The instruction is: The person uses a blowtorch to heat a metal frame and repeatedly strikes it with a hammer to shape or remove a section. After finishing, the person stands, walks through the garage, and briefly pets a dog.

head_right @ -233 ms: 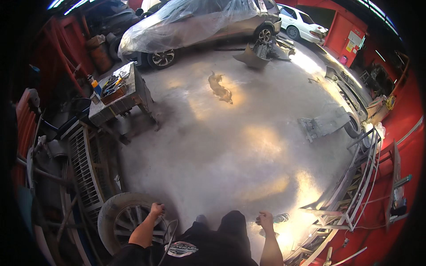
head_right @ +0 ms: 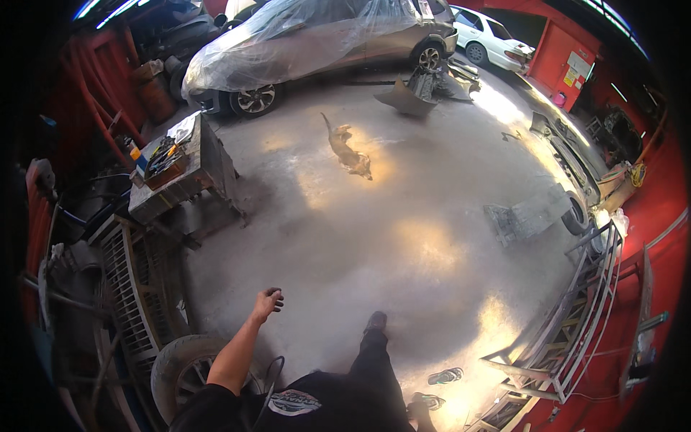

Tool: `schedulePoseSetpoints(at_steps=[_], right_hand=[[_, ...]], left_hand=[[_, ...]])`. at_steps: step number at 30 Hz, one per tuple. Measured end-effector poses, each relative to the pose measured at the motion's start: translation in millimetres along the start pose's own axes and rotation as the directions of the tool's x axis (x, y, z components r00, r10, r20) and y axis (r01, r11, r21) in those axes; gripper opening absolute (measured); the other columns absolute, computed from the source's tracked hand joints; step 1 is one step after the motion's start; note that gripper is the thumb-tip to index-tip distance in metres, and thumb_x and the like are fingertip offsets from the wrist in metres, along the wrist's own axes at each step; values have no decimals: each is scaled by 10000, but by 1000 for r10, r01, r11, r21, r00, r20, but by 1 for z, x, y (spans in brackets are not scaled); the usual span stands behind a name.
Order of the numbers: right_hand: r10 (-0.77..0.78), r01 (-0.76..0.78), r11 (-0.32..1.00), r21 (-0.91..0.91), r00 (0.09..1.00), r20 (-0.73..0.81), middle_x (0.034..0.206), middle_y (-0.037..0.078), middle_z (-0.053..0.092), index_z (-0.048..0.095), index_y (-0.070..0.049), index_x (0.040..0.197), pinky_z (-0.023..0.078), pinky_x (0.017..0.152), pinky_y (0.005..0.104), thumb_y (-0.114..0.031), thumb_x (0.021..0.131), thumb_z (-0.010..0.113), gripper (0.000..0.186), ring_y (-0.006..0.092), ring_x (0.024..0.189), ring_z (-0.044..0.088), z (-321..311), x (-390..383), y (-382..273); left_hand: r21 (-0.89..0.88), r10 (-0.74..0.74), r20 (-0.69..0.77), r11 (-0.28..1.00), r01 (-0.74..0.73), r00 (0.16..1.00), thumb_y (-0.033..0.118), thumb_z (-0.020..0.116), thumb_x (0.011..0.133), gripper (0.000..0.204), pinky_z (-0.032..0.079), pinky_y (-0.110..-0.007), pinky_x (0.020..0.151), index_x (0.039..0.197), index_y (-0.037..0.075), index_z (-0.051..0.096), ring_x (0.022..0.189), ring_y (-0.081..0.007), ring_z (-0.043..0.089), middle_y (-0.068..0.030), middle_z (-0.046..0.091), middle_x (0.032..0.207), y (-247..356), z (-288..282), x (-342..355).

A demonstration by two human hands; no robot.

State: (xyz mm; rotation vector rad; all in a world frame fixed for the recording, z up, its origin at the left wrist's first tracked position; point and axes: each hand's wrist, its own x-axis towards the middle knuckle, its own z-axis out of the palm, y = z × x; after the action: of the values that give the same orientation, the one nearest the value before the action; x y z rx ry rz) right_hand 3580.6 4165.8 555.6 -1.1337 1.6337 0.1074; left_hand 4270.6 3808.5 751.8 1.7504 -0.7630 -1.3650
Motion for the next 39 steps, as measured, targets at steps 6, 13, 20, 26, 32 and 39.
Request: schedulePoseSetpoints(at_steps=[6, 13, 20, 26, 32, 39], right_hand=[[151, -212, 853, 478, 975, 163, 851, 189, 738, 662, -16, 1214, 593, 541, 406, -139, 900, 639, 338, 280, 648, 725, -150, 107, -132], [-75, 169, 948, 271, 942, -327, 790, 151, 712, 614, 12, 1303, 564, 539, 329, -70, 905, 541, 413, 213, 622, 693, -394, 242, -458], [-302, 377, 892, 251, 908, -292, 803, 177, 698, 581, 52, 1297, 569, 532, 324, 7, 898, 443, 424, 232, 640, 693, -418, 350, -656], [115, -185, 929, 319, 967, 226, 827, 199, 683, 555, 22, 1298, 589, 604, 399, -79, 945, 501, 371, 301, 676, 695, -337, 452, -694], [78, -106, 988, 111, 969, 236, 944, 219, 664, 555, -6, 1316, 568, 698, 437, -211, 962, 496, 413, 328, 804, 673, -295, 516, -969], [-71, 47, 994, 100, 963, 258, 1081, 242, 642, 556, -39, 1336, 544, 808, 481, -363, 981, 490, 486, 359, 954, 646, -282, 609, -1184]], left_hand=[[39, -334, 64, 943, 332, 940, 227, 627, 967, 424, 604, -418, 622, 1294, -40, 583, 801, -300, 712, -197, 685, 1039, -34, 65, 25], [38, -533, -69, 843, 536, 843, 203, 615, 958, 351, 594, -429, 577, 1236, -12, 614, 747, -301, 706, -178, 691, 1003, -62, 56, 46], [-34, -573, -223, 813, 582, 788, 211, 612, 955, 342, 605, -417, 619, 1213, -8, 658, 749, -263, 694, -144, 693, 967, -19, -1, 134], [-210, -518, -259, 854, 476, 815, 242, 591, 961, 451, 613, -439, 667, 1330, -17, 595, 848, -299, 710, -190, 704, 1087, 45, -55, 252], [-326, -447, -228, 872, 365, 865, 276, 593, 980, 454, 597, -435, 652, 1332, -10, 593, 824, -295, 698, -195, 701, 1093, 137, -98, 408], [-221, -333, -190, 931, 291, 923, 306, 589, 981, 444, 603, -414, 655, 1340, 47, 608, 854, -259, 714, -139, 712, 1102, 230, -149, 561]])
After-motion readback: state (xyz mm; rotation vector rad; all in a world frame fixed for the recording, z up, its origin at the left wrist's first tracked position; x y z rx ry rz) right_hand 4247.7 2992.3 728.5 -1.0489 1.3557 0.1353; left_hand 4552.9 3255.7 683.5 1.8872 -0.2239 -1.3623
